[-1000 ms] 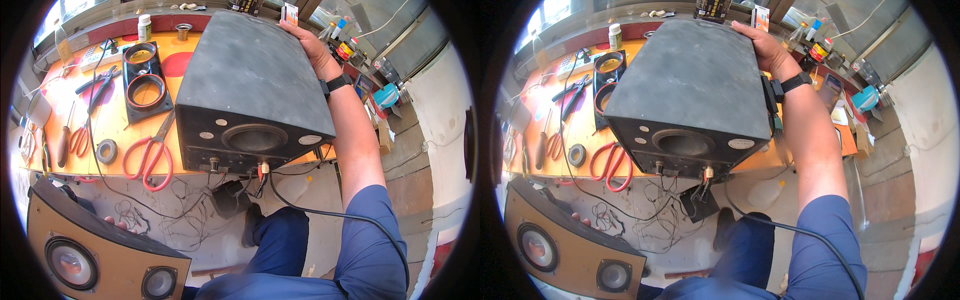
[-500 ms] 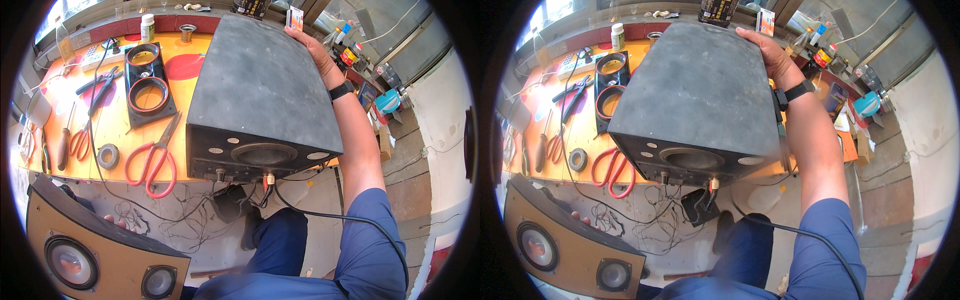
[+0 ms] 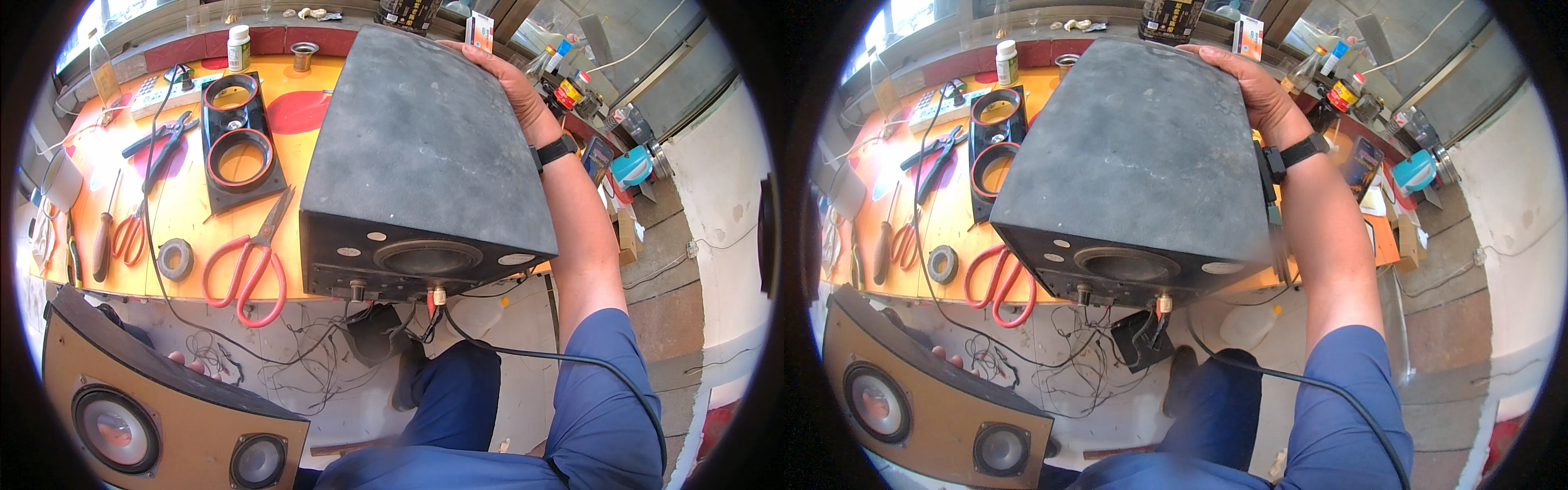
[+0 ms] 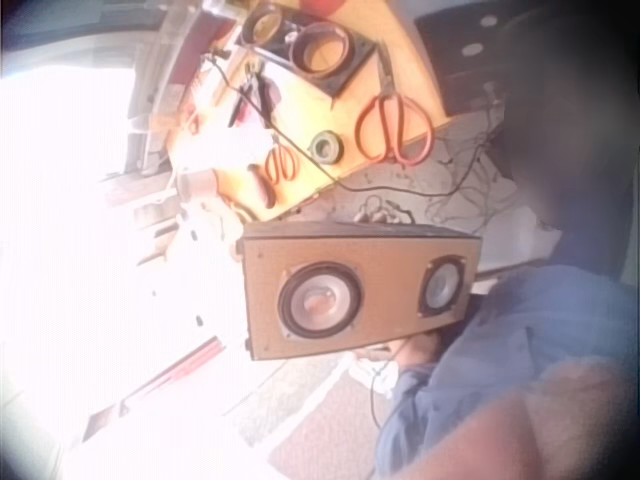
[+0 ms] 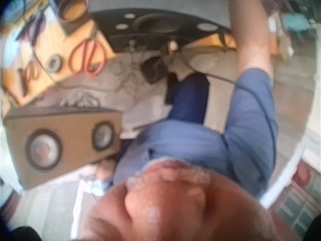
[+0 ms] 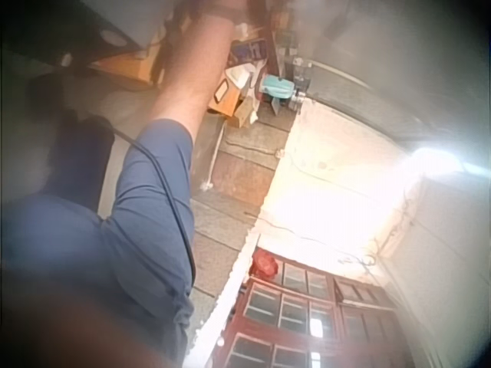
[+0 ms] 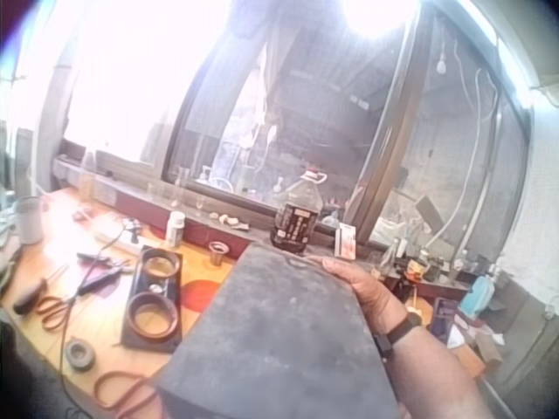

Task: The person holds a dual-speaker unit and uses a small tool to adjust or clean the speaker cones. They then remove the front grille, inspect the internal components, and place the grille on the workbench. Finally, they handle a larger speaker box and connect a cable to its rear terminals.

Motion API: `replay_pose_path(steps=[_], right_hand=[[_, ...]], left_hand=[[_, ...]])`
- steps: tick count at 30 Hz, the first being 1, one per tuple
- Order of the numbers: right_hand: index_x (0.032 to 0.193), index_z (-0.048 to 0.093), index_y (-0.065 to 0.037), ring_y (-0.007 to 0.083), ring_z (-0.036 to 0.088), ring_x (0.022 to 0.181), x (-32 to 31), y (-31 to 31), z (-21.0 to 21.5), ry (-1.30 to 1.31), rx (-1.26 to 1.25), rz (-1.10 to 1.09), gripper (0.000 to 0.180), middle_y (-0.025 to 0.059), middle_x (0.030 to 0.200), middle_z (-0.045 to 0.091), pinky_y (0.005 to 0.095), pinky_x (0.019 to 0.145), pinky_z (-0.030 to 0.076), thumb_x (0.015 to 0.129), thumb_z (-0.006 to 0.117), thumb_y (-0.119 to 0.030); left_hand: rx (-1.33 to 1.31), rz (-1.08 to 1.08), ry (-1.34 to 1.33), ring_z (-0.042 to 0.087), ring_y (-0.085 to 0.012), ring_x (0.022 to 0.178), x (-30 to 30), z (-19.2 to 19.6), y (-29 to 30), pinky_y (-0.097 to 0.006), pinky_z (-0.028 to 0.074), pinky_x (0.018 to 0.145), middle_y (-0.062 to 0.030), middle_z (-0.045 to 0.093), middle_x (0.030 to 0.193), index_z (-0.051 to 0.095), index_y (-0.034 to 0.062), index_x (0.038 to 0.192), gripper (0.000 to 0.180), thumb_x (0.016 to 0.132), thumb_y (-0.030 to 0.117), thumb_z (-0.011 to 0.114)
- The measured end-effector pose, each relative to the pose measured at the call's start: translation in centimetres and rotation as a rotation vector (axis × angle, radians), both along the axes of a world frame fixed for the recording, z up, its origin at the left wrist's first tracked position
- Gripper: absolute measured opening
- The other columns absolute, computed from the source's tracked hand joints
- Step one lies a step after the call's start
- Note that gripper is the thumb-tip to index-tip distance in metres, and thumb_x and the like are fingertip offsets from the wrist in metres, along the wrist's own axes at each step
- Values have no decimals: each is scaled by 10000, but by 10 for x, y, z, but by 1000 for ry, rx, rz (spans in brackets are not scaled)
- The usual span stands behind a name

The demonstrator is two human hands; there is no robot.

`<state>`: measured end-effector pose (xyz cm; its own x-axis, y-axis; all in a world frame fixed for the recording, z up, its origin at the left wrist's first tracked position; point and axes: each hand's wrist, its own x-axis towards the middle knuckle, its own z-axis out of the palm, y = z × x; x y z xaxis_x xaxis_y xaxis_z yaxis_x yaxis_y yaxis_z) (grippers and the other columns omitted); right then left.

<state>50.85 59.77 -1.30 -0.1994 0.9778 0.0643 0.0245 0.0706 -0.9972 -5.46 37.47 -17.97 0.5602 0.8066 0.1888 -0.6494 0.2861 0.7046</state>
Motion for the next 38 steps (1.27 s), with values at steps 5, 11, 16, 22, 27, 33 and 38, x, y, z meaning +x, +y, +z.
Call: replay_pose_path(steps=[5,11,16,22,27,33,38], right_hand=[[1436,606,-38,178,691,1158,1,2,1,8,2,18,500,113,1325,694,321,995,566,1046,592,-350],[1431,611,-37,173,691,1158,2,3,0,-5,0,28,498,109,1318,698,317,993,564,1047,590,-354],[1460,576,-31,137,693,1142,4,3,6,-77,-133,-89,519,97,1327,687,268,989,559,1050,609,-347],[1395,637,-42,154,702,1097,-4,0,4,-99,32,-83,494,102,1248,712,286,905,585,1037,610,-381],[1410,623,-33,164,694,1120,-7,1,5,-128,58,-88,504,108,1270,705,291,938,578,1033,617,-368],[1449,584,-32,160,686,1153,-7,1,4,-87,67,-44,505,114,1313,687,289,971,574,1038,610,-324],[1475,557,-28,161,680,1180,-9,1,3,-43,60,-10,503,119,1345,675,286,998,568,1041,599,-280]], left_hand=[[5,-52,-4,433,-337,1470,6,7,2,-652,344,1230,-61,424,1612,356,161,1609,753,1030,631,462],[29,-65,-31,437,-333,1466,10,11,5,-651,338,1232,-55,419,1617,357,177,1611,749,1027,635,463],[-17,-20,-30,438,-374,1459,4,5,2,-667,337,1222,-102,434,1599,352,158,1609,792,1003,645,506],[-137,23,-49,439,-427,1449,-13,-11,-5,-685,337,1210,-162,454,1574,345,132,1606,855,970,661,560],[-254,62,-62,441,-470,1441,-28,-19,-15,-700,336,1200,-211,471,1553,340,112,1604,909,942,675,605],[-277,77,-64,447,-492,1431,-32,-24,-13,-714,338,1189,-236,479,1543,331,92,1603,996,890,702,666],[-352,142,-51,448,-492,1431,-64,-56,-53,-717,328,1192,-237,470,1552,328,90,1603,1001,884,687,687]])
